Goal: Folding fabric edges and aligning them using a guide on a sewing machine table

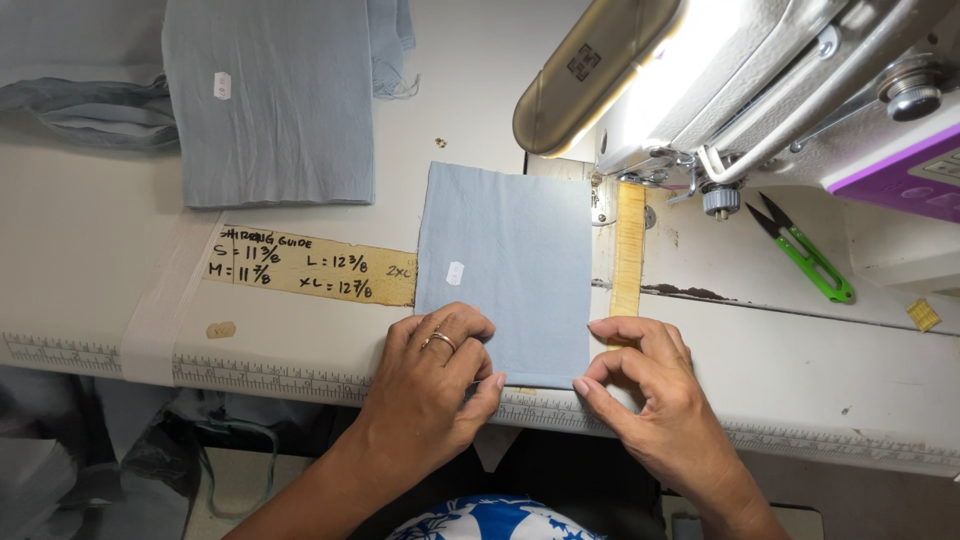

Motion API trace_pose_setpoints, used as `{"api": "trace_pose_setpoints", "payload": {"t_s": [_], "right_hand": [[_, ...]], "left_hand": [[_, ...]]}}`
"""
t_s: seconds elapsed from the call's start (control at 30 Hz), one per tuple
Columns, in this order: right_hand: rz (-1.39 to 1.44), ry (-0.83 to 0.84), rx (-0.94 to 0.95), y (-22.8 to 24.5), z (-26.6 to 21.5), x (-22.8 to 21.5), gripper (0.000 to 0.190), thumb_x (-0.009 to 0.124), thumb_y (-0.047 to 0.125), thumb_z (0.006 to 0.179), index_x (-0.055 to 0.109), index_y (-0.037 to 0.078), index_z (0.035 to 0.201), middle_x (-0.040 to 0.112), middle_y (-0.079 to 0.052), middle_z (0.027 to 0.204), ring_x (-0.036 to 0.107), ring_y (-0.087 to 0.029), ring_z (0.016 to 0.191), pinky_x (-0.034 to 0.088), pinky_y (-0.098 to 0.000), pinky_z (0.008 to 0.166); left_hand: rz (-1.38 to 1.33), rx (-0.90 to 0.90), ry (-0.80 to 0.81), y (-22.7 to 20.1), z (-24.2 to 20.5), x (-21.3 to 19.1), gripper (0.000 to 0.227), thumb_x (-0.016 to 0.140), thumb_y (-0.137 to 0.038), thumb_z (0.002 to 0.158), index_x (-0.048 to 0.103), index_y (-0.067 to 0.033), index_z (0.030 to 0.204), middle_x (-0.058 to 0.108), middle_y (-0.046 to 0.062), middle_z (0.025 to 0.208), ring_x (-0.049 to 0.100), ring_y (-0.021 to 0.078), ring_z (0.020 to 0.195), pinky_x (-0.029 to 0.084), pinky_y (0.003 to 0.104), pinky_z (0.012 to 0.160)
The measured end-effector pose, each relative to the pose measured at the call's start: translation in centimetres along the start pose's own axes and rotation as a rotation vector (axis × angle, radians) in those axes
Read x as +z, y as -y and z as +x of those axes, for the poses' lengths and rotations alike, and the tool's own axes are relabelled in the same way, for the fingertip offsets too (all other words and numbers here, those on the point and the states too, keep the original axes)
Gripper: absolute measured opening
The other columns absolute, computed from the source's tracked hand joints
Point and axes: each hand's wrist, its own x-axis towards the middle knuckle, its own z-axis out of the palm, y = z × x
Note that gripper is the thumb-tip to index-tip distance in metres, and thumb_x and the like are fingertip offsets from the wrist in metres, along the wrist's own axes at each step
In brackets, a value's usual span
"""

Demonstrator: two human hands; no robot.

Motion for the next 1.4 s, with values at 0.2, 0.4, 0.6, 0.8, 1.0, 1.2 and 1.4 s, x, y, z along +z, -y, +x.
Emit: {"api": "trace_pose_setpoints", "payload": {"t_s": [0.2, 0.4, 0.6, 0.8, 1.0, 1.2, 1.4], "right_hand": [[0.011, 0.013, 0.016, -0.1, 0.0, -0.1, 0.007, 0.078, 0.019, 0.083, 0.072, 0.016, 0.081, 0.064, -0.005, 0.123, 0.056, -0.02, 0.124, 0.039, -0.0389, 0.108], [0.004, 0.013, 0.028, 0.0, -0.1, 0.1, 0.006, 0.078, 0.019, 0.083, 0.073, 0.017, 0.084, 0.064, -0.005, 0.124, 0.056, -0.019, 0.124, 0.038, -0.0375, 0.108], [-0.251, -0.171, -0.377, -0.1, -1.1, 1.3, 0.023, 0.08, 0.012, 0.083, 0.07, 0.007, 0.103, 0.063, -0.015, 0.12, 0.062, -0.029, 0.112, 0.052, -0.0424, 0.091], [-0.391, -0.299, -0.5, -0.6, -2.6, 2.1, 0.024, 0.073, 0.01, 0.095, 0.071, 0.005, 0.119, 0.069, -0.009, 0.118, 0.069, -0.029, 0.107, 0.048, -0.0395, 0.094], [-0.396, -0.307, -0.54, -1.2, -3.0, 2.4, 0.029, 0.073, 0.009, 0.095, 0.069, 0.005, 0.124, 0.069, -0.01, 0.122, 0.068, -0.03, 0.113, 0.051, -0.042, 0.1], [-0.43, -0.319, -0.554, -1.2, -2.8, 2.4, 0.027, 0.07, 0.01, 0.097, 0.068, 0.002, 0.123, 0.069, -0.011, 0.12, 0.068, -0.029, 0.112, 0.052, -0.041, 0.1], [-0.424, -0.299, -0.556, -1.1, -2.8, 2.1, 0.029, 0.073, 0.01, 0.095, 0.069, 0.002, 0.123, 0.068, -0.012, 0.12, 0.068, -0.029, 0.113, 0.054, -0.0411, 0.098]], "left_hand": [[-0.003, -0.008, -0.012, 0.0, 0.0, 0.1, 0.022, 0.074, -0.016, 0.084, 0.053, -0.0111, 0.078, 0.064, 0.005, 0.112, 0.063, 0.0239, 0.115, 0.041, 0.042, 0.09], [0.008, -0.032, 0.024, -0.4, 0.0, 0.2, 0.017, 0.07, -0.017, 0.085, 0.054, -0.0117, 0.088, 0.063, 0.006, 0.116, 0.06, 0.0254, 0.118, 0.039, 0.042, 0.091], [0.005, 0.219, -0.014, -1.4, -0.1, -0.2, 0.01, 0.062, -0.005, 0.1, 0.067, -0.01, 0.107, 0.066, 0.006, 0.115, 0.063, 0.0285, 0.115, 0.043, 0.044, 0.088], [0.021, 0.4, 0.027, 0.7, -1.0, -0.5, 0.022, 0.05, -0.002, 0.107, 0.065, -0.0016, 0.123, 0.067, 0.014, 0.125, 0.065, 0.0316, 0.12, 0.049, 0.044, 0.098], [0.076, 0.439, 0.016, 1.0, -1.2, -0.5, 0.027, 0.048, -0.001, 0.107, 0.064, -0.0013, 0.13, 0.066, 0.014, 0.128, 0.066, 0.0307, 0.121, 0.051, 0.043, 0.103], [0.05, 0.428, 0.032, 1.1, -1.2, -0.4, 0.03, 0.044, -0.001, 0.107, 0.064, -0.0005, 0.13, 0.066, 0.014, 0.13, 0.065, 0.0303, 0.123, 0.049, 0.043, 0.106], [0.001, 0.417, 0.008, 0.9, -1.0, -0.5, 0.026, 0.06, -0.01, 0.105, 0.065, 0.001, 0.127, 0.068, 0.015, 0.126, 0.067, 0.0311, 0.119, 0.051, 0.044, 0.102]]}}
